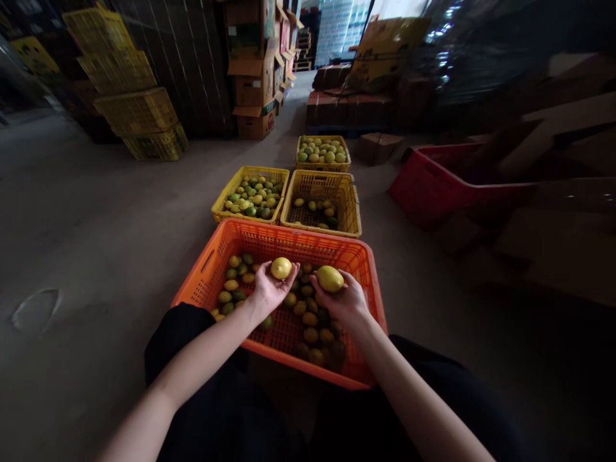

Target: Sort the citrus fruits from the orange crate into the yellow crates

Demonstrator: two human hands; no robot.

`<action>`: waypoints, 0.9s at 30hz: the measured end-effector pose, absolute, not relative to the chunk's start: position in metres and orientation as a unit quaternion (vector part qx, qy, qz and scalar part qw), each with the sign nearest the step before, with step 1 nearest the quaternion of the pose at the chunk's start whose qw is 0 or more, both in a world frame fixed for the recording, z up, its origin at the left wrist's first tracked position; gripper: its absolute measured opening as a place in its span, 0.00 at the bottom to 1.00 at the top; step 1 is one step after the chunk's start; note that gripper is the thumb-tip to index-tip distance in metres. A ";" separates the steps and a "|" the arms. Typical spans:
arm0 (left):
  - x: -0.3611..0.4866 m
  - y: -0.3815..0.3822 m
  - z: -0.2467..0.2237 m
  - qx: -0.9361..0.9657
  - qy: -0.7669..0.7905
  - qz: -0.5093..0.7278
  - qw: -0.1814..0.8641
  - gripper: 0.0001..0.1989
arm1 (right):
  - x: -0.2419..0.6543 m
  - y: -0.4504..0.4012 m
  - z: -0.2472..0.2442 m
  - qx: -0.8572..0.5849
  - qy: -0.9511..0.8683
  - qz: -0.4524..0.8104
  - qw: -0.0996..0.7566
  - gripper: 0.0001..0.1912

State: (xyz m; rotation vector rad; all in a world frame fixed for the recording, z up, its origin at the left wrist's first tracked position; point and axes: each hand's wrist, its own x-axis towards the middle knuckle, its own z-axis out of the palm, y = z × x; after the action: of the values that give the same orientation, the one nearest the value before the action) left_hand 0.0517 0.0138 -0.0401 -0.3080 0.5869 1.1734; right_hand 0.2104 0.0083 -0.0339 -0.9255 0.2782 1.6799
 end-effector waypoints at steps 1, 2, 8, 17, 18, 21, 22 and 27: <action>0.052 0.014 -0.041 -0.151 0.274 0.534 0.786 0.15 | 0.210 0.009 -0.035 -0.394 0.117 0.722 0.556 0.07; 0.052 0.015 -0.042 -0.157 0.275 0.525 0.790 0.15 | 0.210 0.009 -0.036 -0.395 0.115 0.729 0.546 0.07; 0.052 0.013 -0.041 -0.152 0.255 0.510 0.807 0.13 | 0.210 0.007 -0.034 -0.407 0.095 0.738 0.530 0.07; 0.044 0.011 -0.032 -0.077 0.194 0.513 0.833 0.15 | 0.212 0.003 -0.027 -0.391 0.083 0.746 0.533 0.10; 0.044 0.011 -0.031 -0.071 0.189 0.513 0.835 0.15 | 0.212 0.002 -0.026 -0.392 0.080 0.745 0.533 0.10; 0.044 0.010 -0.028 -0.057 0.178 0.522 0.832 0.15 | 0.212 0.002 -0.026 -0.390 0.072 0.749 0.530 0.10; 0.044 0.009 -0.028 -0.054 0.176 0.526 0.830 0.15 | 0.212 0.002 -0.026 -0.389 0.071 0.751 0.528 0.10; 0.045 0.009 -0.029 -0.056 0.168 0.532 0.828 0.15 | 0.212 0.003 -0.030 -0.387 0.068 0.754 0.526 0.11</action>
State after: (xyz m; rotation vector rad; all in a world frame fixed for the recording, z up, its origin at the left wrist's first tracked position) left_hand 0.0455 0.0089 -0.0293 -0.1179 0.3572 1.1299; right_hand 0.2120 0.0028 -0.0303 -0.9257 0.1618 1.8030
